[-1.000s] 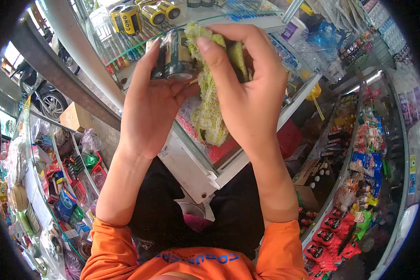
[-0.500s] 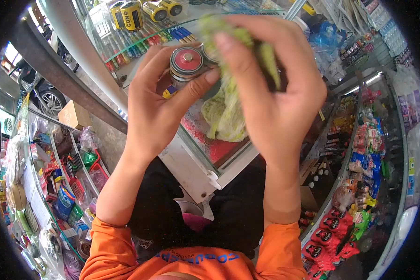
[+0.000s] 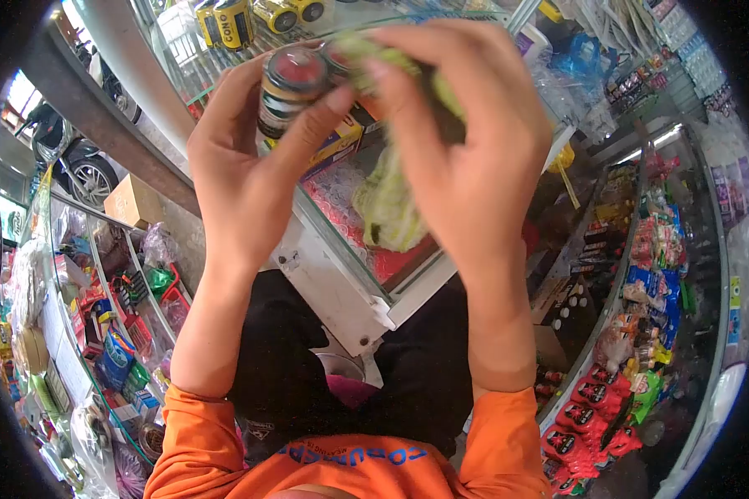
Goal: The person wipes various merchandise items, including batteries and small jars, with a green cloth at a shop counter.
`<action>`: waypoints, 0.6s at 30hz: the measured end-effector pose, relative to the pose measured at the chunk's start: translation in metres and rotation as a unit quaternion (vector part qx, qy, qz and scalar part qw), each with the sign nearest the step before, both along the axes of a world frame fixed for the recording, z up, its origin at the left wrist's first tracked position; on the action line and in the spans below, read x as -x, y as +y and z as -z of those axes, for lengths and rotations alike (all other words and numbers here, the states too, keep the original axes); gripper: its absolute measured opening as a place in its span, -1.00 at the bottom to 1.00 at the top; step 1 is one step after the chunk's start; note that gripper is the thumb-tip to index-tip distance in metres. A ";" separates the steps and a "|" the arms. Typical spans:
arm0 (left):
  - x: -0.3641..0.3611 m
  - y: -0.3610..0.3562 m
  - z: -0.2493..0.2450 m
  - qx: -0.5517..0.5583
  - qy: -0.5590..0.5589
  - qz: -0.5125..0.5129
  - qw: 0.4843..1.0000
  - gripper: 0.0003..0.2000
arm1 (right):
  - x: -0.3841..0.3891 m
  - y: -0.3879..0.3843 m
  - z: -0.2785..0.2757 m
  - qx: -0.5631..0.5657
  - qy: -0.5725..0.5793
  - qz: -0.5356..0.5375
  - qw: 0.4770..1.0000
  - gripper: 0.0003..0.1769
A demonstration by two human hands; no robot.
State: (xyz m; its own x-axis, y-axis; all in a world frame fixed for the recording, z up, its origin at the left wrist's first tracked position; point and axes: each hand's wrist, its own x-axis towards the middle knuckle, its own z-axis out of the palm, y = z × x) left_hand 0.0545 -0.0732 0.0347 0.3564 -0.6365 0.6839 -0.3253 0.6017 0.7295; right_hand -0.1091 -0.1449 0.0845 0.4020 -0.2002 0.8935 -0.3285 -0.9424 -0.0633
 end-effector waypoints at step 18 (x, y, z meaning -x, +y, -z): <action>0.003 -0.004 -0.001 -0.038 0.433 0.201 0.878 -0.65 | -0.011 0.007 0.024 -0.198 -0.034 -0.159 0.966 -0.81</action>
State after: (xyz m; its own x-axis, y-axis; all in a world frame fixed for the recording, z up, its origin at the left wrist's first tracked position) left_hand 0.0517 -0.0770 0.0361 0.4576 -0.8623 0.2167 0.5991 0.4791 0.6415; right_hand -0.0978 -0.1383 0.0607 0.4435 -0.4078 0.7982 -0.0079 -0.8923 -0.4515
